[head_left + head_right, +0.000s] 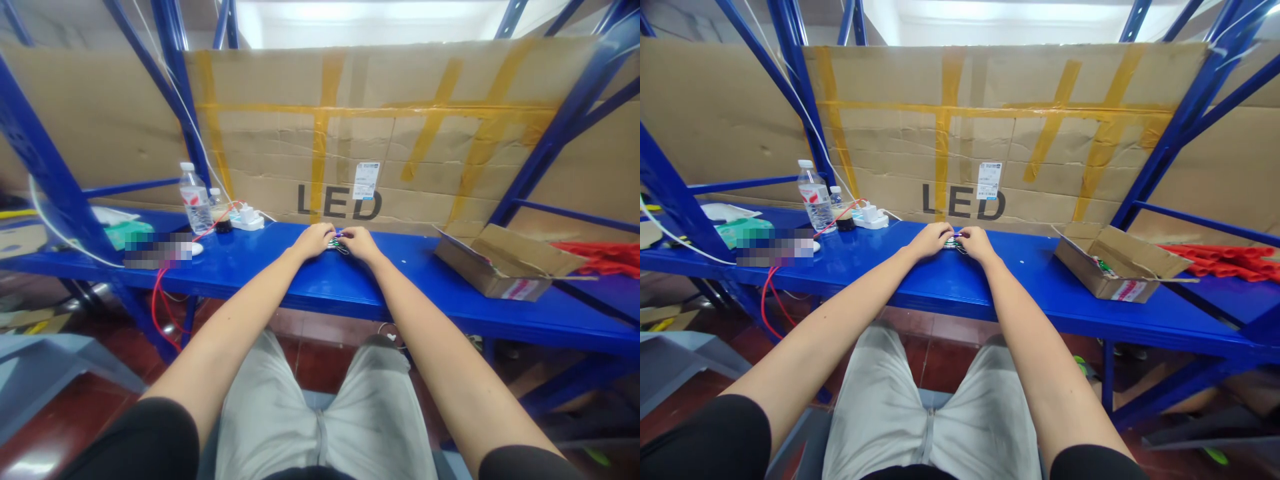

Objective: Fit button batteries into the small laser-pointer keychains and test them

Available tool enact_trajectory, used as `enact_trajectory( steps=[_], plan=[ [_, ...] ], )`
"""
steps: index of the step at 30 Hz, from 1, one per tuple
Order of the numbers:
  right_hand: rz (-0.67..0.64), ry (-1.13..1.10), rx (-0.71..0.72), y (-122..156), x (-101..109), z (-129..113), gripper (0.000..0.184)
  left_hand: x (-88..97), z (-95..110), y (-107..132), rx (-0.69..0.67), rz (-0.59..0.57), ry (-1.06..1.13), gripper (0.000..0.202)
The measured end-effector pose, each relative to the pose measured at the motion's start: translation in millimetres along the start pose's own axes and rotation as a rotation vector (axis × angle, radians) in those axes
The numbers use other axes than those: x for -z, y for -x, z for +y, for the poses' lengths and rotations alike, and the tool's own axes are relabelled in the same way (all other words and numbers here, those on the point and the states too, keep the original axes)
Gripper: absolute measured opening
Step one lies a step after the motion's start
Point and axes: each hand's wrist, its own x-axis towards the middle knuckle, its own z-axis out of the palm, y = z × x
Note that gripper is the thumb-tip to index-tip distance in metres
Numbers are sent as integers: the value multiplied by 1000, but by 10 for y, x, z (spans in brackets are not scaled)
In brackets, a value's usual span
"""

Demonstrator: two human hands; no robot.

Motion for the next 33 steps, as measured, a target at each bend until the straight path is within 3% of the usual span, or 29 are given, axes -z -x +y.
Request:
enact_trajectory(
  steps=[3, 10, 19, 26, 33],
  plan=[
    [-52, 34, 14, 20, 31, -19, 19, 0, -12, 7, 50, -1, 28, 19],
    [-26, 138, 20, 31, 64, -34, 21, 1, -24, -2, 73, 29, 72, 13],
    [-57, 167, 105, 76, 94, -49, 18, 14, -25, 32, 60, 12, 95, 22],
    [-43, 152, 52, 74, 87, -89, 19, -7, -115, 10, 137, 10, 141, 19],
    [-37, 79, 33, 59, 62, -76, 17, 16, -87, 17, 21, -36, 121, 16]
  ],
)
